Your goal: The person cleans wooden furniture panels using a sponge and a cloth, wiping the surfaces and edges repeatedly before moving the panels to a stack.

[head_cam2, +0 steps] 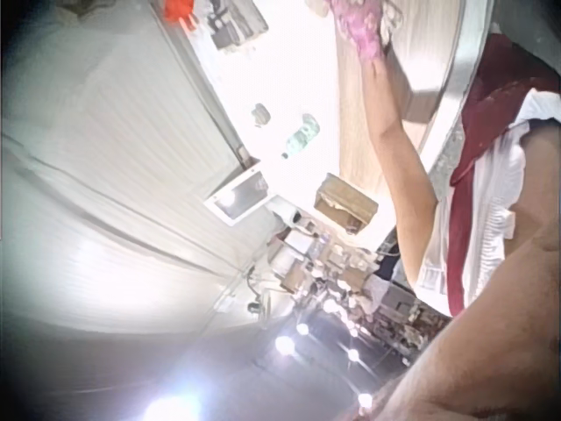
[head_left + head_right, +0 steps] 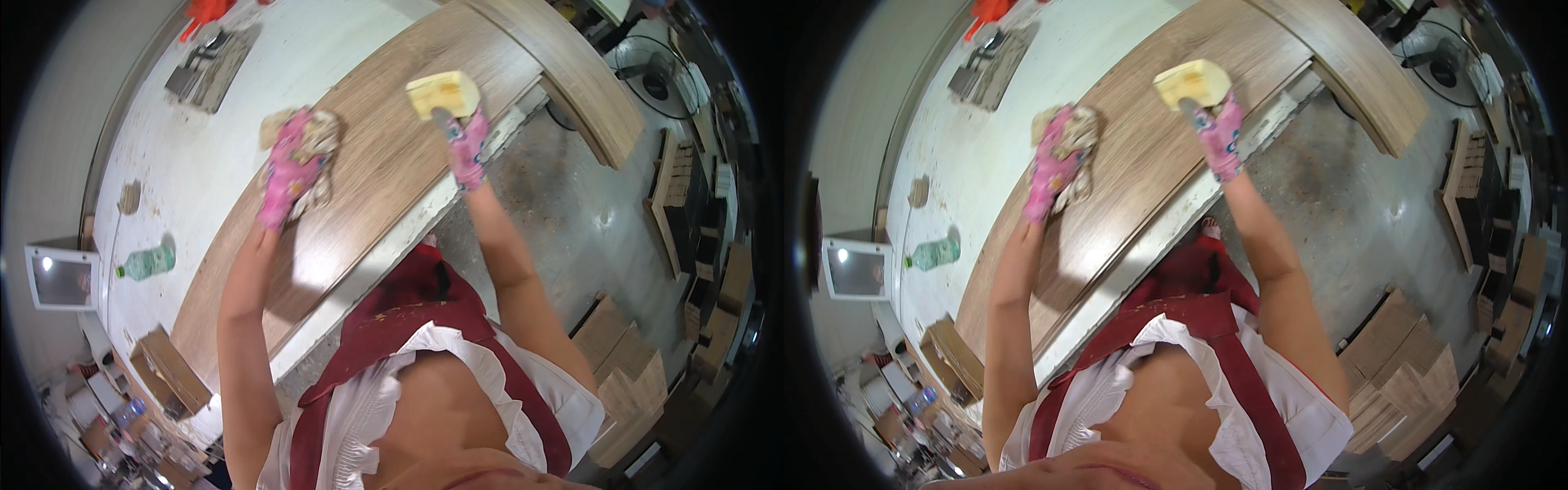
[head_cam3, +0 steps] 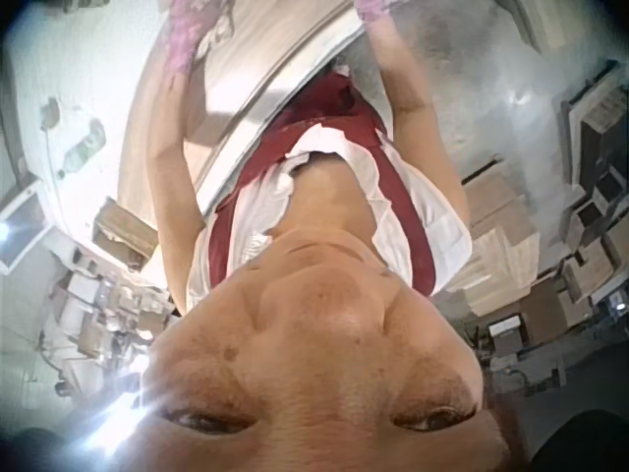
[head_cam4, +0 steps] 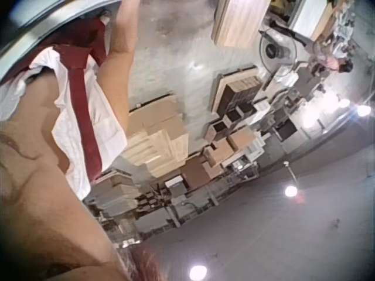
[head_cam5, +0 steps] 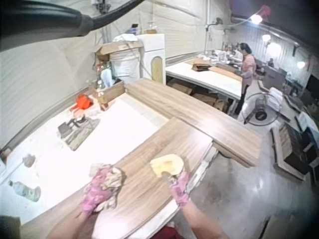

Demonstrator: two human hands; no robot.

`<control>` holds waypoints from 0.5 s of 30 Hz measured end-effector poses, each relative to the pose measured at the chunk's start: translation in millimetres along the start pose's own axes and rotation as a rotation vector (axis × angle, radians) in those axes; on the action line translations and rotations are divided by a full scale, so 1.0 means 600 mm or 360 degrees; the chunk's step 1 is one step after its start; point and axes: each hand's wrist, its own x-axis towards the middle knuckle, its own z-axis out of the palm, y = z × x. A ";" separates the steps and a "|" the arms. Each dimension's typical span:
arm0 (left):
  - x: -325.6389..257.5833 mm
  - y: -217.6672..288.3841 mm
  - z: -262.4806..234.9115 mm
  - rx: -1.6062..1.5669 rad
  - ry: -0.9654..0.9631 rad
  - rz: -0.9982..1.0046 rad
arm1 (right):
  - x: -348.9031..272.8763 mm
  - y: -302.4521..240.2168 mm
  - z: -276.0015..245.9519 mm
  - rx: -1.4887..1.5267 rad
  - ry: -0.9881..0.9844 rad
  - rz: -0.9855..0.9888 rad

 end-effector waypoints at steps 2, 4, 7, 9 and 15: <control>0.089 -0.018 0.045 0.0353 0.0030 0.0413 | -0.013 -0.012 0.022 0.0161 -0.0129 -0.0084; 0.194 -0.008 0.105 0.0559 -0.0067 0.0581 | -0.019 0.008 0.015 0.0384 -0.0214 -0.0004; 0.371 0.053 0.250 0.0598 -0.0268 0.0790 | -0.015 0.042 -0.040 0.0818 -0.0234 0.0146; 0.435 0.054 0.295 0.0584 -0.0302 0.0879 | -0.020 0.025 -0.028 0.1225 -0.0395 0.0143; 0.449 0.180 0.479 -0.0213 -0.0932 0.1052 | -0.042 0.013 -0.169 0.1066 0.0336 0.0576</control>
